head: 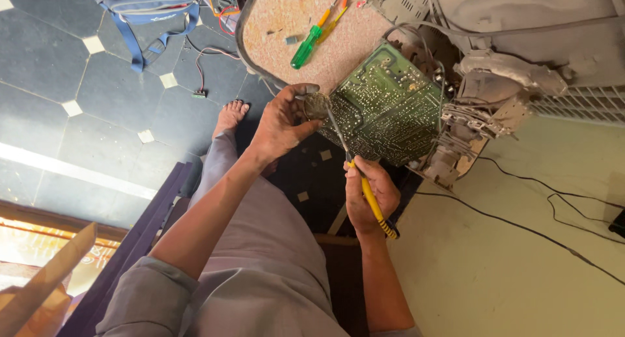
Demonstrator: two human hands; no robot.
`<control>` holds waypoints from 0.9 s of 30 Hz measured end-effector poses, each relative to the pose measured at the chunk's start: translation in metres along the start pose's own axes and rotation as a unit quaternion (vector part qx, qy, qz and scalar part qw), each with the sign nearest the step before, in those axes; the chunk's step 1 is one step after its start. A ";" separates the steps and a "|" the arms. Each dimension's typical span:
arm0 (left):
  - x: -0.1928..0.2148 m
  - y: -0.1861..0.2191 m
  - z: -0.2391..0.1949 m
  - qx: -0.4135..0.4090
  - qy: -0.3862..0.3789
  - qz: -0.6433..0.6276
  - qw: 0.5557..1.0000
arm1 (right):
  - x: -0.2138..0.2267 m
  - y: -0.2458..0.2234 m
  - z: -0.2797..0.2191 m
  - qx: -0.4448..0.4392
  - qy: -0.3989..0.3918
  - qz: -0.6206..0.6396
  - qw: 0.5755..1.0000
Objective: The person uses a soldering iron to work on a green circuit board, then retrieves a small electronic component from a plastic box and solders it onto the board. They also use a multimeter to test connections.
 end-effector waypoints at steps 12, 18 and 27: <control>-0.003 0.001 -0.019 -0.017 0.035 0.052 0.998 | 0.002 -0.016 -0.005 0.024 -0.003 -0.054 0.998; 0.013 -0.006 -0.015 -0.026 0.079 0.052 0.995 | 0.013 -0.032 0.001 0.134 0.005 -0.093 0.987; 0.027 -0.021 -0.019 0.007 0.099 0.058 0.993 | -0.013 -0.024 0.023 0.281 -0.050 -0.252 0.925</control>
Point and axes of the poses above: each hand's wrist, its own z-axis towards the middle knuckle, its own x-axis out of the back of the hand, y = z × x, the point moved 10 cm from there along z, towards the middle knuckle, and after that the axes turned 8 degrees about z, right-handed, at the moved point
